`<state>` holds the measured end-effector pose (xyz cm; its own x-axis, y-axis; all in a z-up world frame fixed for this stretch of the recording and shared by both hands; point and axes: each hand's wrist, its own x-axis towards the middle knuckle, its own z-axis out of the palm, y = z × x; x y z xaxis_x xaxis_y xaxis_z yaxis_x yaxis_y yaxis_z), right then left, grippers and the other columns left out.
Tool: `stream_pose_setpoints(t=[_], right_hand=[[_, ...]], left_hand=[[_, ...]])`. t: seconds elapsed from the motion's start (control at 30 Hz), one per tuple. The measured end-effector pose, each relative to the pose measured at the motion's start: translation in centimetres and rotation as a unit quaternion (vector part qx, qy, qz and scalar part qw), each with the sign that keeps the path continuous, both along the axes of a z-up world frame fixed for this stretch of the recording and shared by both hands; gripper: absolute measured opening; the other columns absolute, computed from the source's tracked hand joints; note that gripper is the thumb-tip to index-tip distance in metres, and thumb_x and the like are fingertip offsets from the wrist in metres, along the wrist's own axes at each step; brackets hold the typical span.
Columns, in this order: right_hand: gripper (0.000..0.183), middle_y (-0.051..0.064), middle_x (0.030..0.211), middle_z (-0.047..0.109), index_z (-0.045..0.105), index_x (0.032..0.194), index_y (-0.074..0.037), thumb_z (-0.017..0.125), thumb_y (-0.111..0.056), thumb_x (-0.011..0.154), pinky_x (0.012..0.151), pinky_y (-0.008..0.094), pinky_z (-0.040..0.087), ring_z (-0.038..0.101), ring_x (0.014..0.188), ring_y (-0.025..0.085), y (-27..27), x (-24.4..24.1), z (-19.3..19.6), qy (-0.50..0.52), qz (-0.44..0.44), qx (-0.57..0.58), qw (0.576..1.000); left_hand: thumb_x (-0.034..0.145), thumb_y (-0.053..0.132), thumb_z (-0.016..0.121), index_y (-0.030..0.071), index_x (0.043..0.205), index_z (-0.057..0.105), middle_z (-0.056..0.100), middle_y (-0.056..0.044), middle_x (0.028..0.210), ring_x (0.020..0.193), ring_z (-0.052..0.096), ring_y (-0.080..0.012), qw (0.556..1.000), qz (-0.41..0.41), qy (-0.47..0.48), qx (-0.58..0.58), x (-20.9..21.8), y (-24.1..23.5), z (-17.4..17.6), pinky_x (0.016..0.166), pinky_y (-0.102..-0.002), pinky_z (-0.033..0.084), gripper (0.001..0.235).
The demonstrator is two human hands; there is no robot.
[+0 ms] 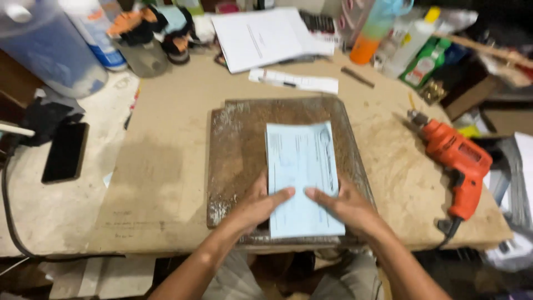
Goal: Aligning a stack of blue paper forms, placing them on a metal tray, and using a hand drill on the stack.
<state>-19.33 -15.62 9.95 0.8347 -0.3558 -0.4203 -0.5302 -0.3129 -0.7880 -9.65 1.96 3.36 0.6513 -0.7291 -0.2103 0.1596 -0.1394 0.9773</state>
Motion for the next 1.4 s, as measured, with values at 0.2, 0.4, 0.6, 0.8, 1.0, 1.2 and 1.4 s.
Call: stream_pose_setpoints(t=[0.2, 0.4, 0.6, 0.8, 1.0, 1.2, 1.4], right_hand=[[0.067, 0.032, 0.138, 0.058, 0.046, 0.143, 0.001, 0.075, -0.024, 0.088, 0.105, 0.067, 0.051, 0.057, 0.132, 0.051, -0.1, 0.9, -1.8, -0.082, -0.050, 0.038, 0.995], [0.020, 0.002, 0.097, 0.064, 0.063, 0.110, -0.010, 0.071, -0.025, 0.101, 0.091, 0.039, 0.052, 0.056, 0.098, 0.014, -4.2, 7.1, -9.8, -0.478, -0.076, -0.017, 0.875], [0.015, -0.003, 0.079, 0.067, 0.069, 0.095, -0.014, 0.071, -0.028, 0.100, 0.079, 0.031, 0.055, 0.057, 0.077, 0.008, -3.7, 8.1, -8.8, -0.549, -0.030, -0.068, 0.833], [0.020, -0.002, 0.073, 0.067, 0.069, 0.084, -0.012, 0.073, -0.025, 0.099, 0.071, 0.032, 0.053, 0.056, 0.069, 0.008, -3.6, 7.7, -7.9, -0.526, -0.041, -0.062, 0.847], [0.020, 0.002, 0.078, 0.070, 0.071, 0.093, -0.009, 0.075, -0.028, 0.095, 0.071, 0.038, 0.054, 0.058, 0.071, 0.012, -4.4, 7.6, -11.1, -0.512, -0.038, -0.031, 0.858], [0.036, 0.008, 0.089, 0.071, 0.067, 0.109, -0.008, 0.081, -0.032, 0.086, 0.077, 0.038, 0.052, 0.060, 0.084, 0.016, -5.6, 6.7, -6.3, -0.484, -0.020, -0.077, 0.871], [0.098, 0.029, 0.117, 0.069, 0.049, 0.148, -0.004, 0.092, -0.041, 0.068, 0.097, 0.065, 0.054, 0.068, 0.110, 0.048, -5.6, 7.4, 4.8, -0.355, 0.160, -0.304, 0.869]], left_hand=[[0.093, 0.033, 0.067, -0.002, 0.157, 0.017, 0.030, -0.034, 0.156, 0.147, 0.029, -0.0488, 0.998, 0.042, -0.035, 0.014, -0.3, -2.1, 2.4, 0.117, -0.065, 0.032, 0.088], [0.085, 0.041, 0.081, 0.004, 0.131, 0.057, 0.070, -0.022, 0.118, 0.117, 0.066, -0.0371, 0.900, 0.246, -0.318, -0.172, 5.7, -8.9, -4.7, 0.100, -0.053, 0.052, 0.063], [0.085, 0.028, 0.082, 0.004, 0.130, 0.056, 0.072, -0.018, 0.113, 0.112, 0.067, -0.0287, 0.855, 0.226, -0.402, -0.235, 7.4, -8.9, -6.2, 0.093, -0.049, 0.054, 0.058], [0.079, 0.037, 0.085, -0.001, 0.124, 0.056, 0.070, -0.024, 0.107, 0.107, 0.069, -0.0405, 0.881, 0.225, -0.369, -0.195, 6.5, -8.6, -6.1, 0.090, -0.055, 0.054, 0.066], [0.080, 0.045, 0.086, 0.003, 0.119, 0.061, 0.072, -0.021, 0.101, 0.103, 0.072, -0.0374, 0.875, 0.244, -0.383, -0.165, 7.3, -9.1, -9.1, 0.086, -0.049, 0.056, 0.062], [0.081, 0.038, 0.087, 0.004, 0.121, 0.061, 0.073, -0.017, 0.105, 0.108, 0.071, -0.0323, 0.890, 0.216, -0.351, -0.197, 8.1, -8.8, -9.2, 0.088, -0.048, 0.056, 0.059], [0.085, 0.030, 0.086, 0.005, 0.130, 0.059, 0.073, -0.016, 0.115, 0.113, 0.068, -0.0271, 0.892, 0.186, -0.340, -0.231, 8.3, -8.5, -9.5, 0.092, -0.046, 0.056, 0.058]])
